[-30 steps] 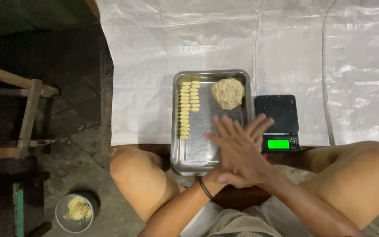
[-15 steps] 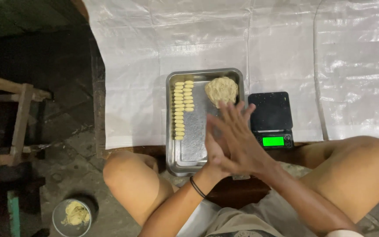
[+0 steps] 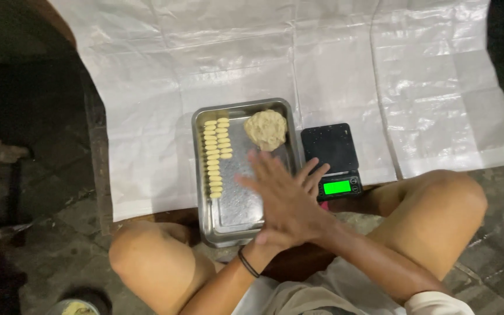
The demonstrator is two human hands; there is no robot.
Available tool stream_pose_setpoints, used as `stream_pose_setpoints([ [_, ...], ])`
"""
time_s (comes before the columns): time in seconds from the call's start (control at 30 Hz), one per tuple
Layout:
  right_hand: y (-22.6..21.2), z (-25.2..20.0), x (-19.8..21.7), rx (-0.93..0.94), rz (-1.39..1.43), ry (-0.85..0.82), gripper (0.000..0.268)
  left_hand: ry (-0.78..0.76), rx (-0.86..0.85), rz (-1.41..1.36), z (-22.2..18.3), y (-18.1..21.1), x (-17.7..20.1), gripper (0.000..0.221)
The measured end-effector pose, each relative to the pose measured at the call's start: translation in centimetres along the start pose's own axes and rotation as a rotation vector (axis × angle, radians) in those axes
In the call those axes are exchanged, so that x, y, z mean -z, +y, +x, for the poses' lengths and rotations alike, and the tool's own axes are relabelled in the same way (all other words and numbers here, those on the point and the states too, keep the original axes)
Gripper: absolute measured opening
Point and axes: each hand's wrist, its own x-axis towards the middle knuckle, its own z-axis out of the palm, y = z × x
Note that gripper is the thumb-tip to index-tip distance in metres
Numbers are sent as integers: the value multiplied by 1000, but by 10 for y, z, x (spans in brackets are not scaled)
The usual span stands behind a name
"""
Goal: Rolling small portions of dough into balls and arranging them on a metal tray.
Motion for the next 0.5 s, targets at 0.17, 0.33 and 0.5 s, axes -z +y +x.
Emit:
stream_pose_setpoints([
  [0.17, 4, -1, 6, 9, 7, 10, 104, 14, -3, 27, 10, 34, -15, 88],
  [0.33, 10, 2, 12, 29, 11, 27, 106, -181, 309, -557, 9, -17, 59, 83],
  [0.5, -6, -14, 2, 44, -121, -32, 100, -45, 60, -227, 13, 40, -12, 78],
])
